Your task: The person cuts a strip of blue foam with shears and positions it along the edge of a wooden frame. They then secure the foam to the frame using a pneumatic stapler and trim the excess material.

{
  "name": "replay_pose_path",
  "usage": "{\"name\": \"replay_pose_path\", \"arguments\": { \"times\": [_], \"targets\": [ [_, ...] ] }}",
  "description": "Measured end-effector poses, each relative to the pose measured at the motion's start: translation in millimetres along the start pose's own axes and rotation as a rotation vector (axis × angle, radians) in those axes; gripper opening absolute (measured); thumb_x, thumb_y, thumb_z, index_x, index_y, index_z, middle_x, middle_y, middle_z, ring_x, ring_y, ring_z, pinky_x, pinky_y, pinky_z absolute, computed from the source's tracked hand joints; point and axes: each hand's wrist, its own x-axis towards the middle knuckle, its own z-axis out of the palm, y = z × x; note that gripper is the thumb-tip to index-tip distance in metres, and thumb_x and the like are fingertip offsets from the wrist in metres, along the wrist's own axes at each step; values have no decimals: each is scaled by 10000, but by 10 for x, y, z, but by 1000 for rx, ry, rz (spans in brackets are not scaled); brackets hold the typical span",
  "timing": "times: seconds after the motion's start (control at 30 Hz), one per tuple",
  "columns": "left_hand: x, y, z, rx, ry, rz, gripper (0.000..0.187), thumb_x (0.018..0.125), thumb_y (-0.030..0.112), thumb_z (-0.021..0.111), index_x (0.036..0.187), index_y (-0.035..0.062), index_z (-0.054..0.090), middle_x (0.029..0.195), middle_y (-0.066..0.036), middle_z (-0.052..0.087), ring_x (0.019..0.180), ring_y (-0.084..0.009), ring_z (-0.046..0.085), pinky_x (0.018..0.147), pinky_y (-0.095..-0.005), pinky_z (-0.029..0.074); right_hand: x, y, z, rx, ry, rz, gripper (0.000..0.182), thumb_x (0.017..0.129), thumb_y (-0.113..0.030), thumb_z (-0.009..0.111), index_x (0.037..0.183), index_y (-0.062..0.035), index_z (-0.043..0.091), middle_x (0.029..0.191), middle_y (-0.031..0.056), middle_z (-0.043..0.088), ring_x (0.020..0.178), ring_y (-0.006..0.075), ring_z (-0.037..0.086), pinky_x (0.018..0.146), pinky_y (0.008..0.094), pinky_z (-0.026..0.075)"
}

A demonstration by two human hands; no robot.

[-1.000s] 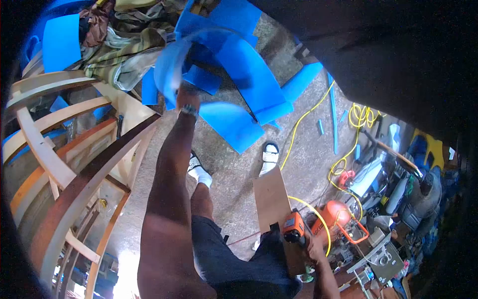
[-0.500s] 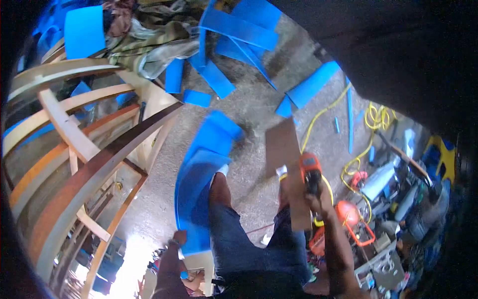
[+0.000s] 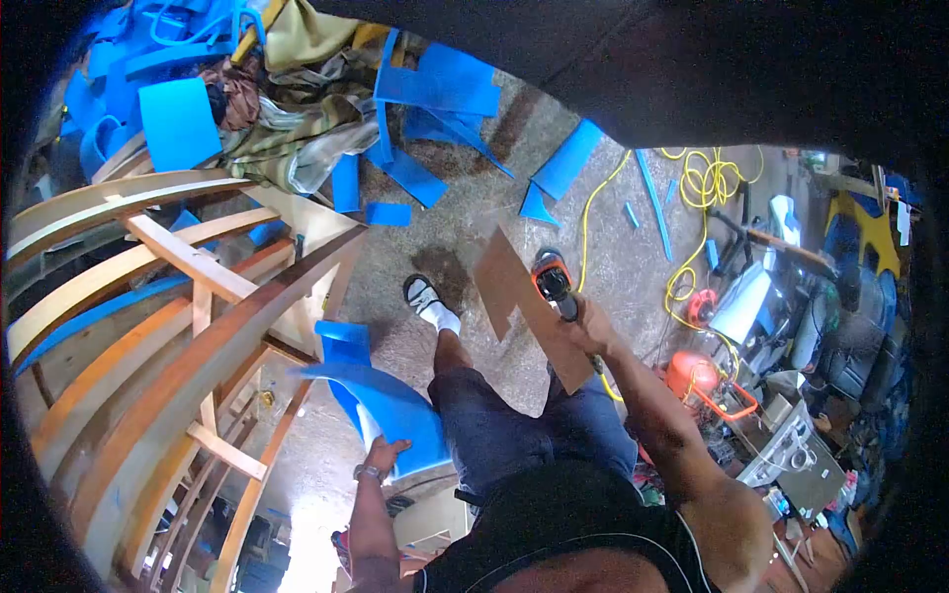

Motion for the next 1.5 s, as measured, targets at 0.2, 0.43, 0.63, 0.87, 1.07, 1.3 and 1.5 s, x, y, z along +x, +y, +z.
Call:
{"name": "replay_pose_path", "arguments": {
  "times": [0.2, 0.43, 0.63, 0.87, 1.07, 1.3, 1.5],
  "targets": [
    [-449, -388, 782, 351, 252, -70, 396, 843, 284, 691, 1112, -3, 641, 1049, -168, 702, 915, -321, 659, 853, -423, 508, 118, -38, -225, 81, -44, -76, 402, 699, -150, 685, 1071, -30, 592, 857, 118, 629, 810, 221, 604, 737, 377, 485],
    [-771, -1681, 1446, 545, -150, -42, 312, 875, 344, 661, 1060, 97, 704, 930, -119, 709, 810, -276, 646, 738, -453, 502, 223, -1083, -156, -273, 72, -254, 387, 755, -151, 625, 1114, -18, 568, 928, 263, 667, 896, 470, 639, 739, 494, 525],
    [-1356, -1733, 1323, 151, -134, 8, 311, 875, 335, 664, 1049, 80, 701, 919, -123, 707, 798, -275, 640, 729, -451, 499, 186, -1682, 383, -438, -330, -431, 330, 714, -181, 637, 976, 19, 639, 842, 245, 684, 833, 375, 691, 722, 437, 533],
    [-1550, -2110, 1356, -87, -24, 72, 310, 875, 325, 668, 1036, 61, 698, 906, -127, 704, 785, -272, 634, 718, -449, 497, -53, -2301, 1896, -513, -657, -508, 374, 684, -222, 703, 988, -5, 683, 931, 249, 697, 909, 381, 693, 789, 456, 532],
    [-1480, -2421, 1245, -156, 91, 37, 311, 875, 316, 671, 1024, 45, 695, 895, -130, 702, 773, -271, 629, 709, -447, 494, -175, -2850, 2814, -667, -576, -524, 522, 703, -343, 717, 1114, -27, 655, 970, 231, 696, 943, 372, 684, 808, 471, 537],
    [-958, -2142, 273, -89, 323, 137, 312, 876, 306, 674, 1011, 25, 692, 883, -134, 699, 760, -268, 623, 699, -445, 491, -438, -3143, 1928, -519, -494, -402, 452, 753, -376, 766, 1011, -25, 647, 812, 153, 710, 774, 296, 710, 708, 429, 546],
    [-693, -1533, 54, -38, 424, 261, 314, 876, 297, 677, 1000, 9, 689, 872, -137, 697, 748, -266, 617, 690, -443, 489, -955, -3372, 713, 200, -372, -369, 279, 847, -208, 704, 1023, -32, 577, 750, 32, 614, 650, 138, 616, 600, 321, 499]
  ]
}}
